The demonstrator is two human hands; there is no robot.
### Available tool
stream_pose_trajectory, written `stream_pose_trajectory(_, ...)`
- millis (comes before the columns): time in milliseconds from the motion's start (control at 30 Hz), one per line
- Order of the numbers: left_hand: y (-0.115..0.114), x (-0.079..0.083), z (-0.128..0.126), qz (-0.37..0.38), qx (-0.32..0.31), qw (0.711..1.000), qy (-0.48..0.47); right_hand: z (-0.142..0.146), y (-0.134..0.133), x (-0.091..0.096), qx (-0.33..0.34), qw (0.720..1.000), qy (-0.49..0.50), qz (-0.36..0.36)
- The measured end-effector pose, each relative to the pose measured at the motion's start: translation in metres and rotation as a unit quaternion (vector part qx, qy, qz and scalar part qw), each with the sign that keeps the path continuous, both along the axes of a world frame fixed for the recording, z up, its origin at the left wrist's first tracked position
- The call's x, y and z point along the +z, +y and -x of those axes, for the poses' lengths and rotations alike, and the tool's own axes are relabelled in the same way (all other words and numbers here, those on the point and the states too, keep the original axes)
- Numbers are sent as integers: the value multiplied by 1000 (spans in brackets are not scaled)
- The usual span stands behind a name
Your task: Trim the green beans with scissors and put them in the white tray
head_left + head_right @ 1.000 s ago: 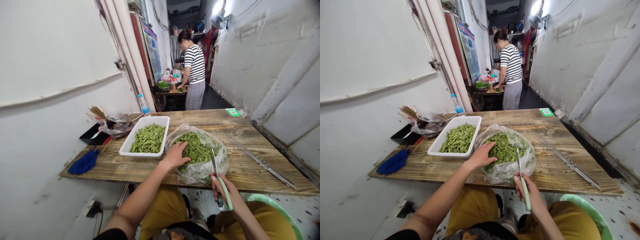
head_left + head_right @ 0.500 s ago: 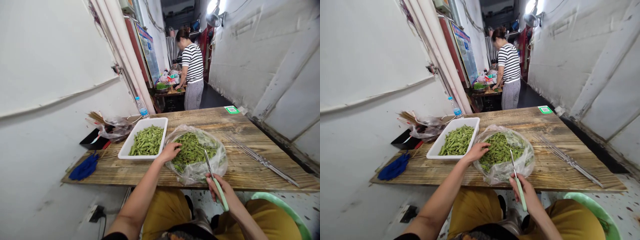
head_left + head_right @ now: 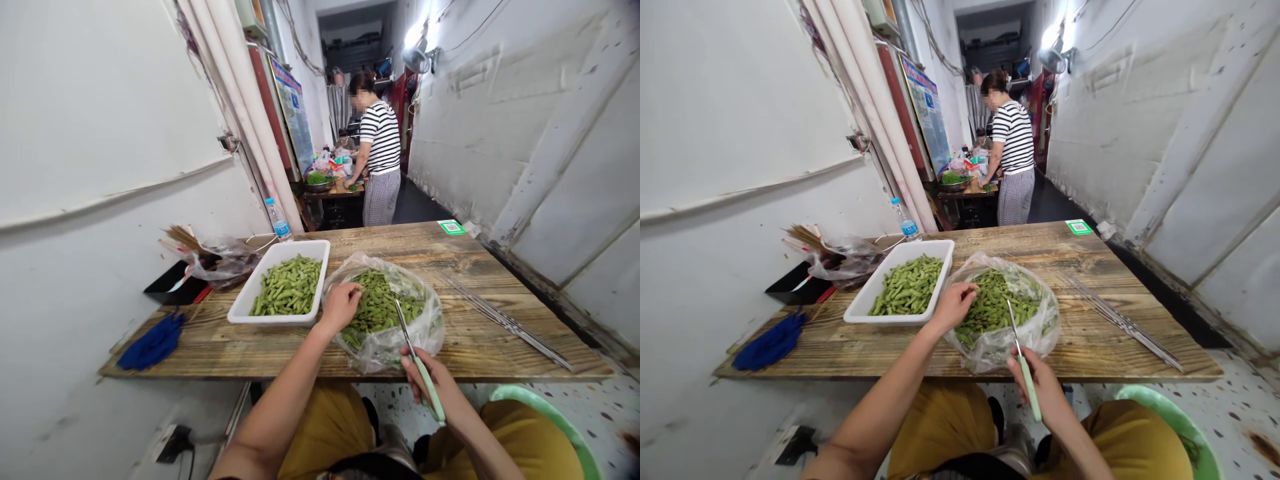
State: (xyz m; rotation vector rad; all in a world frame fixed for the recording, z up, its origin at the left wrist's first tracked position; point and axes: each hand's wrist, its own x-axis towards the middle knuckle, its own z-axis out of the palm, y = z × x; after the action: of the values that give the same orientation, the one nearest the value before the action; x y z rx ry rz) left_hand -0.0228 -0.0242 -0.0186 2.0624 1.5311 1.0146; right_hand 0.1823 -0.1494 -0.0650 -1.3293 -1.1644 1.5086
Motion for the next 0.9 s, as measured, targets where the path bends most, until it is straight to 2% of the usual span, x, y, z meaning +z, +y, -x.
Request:
stream_pose_trajectory(67, -10, -3, -8, 49, -23, 995, -90, 2, 2, 7, 13, 1000, -12, -17)
stream_pose_trajectory(167, -27, -5, -20, 141, -52, 965, -216, 4, 4, 17, 25, 998, -46, -43)
stream_pose_trajectory(267, -39, -3, -27, 209, -76, 934, -279, 3, 5, 25, 23, 993, -88, -76)
stream_pose_trajectory(400, -44, 2, -29, 225, -70, 925, -299, 2, 3, 31, 32, 987, -122, -103)
stream_pose_trajectory(533, -44, 4, -28, 207, -68, 932, -289, 4, 2, 31, 31, 983, -130, -122)
stream_pose_trajectory(767, -47, 3, -30, 183, -62, 945, -264, 8, 4, 29, 29, 985, -121, -121)
stream_pose_trajectory(900, -47, 4, -31, 198, -66, 935, -288, 7, 5, 25, 24, 989, -110, -93)
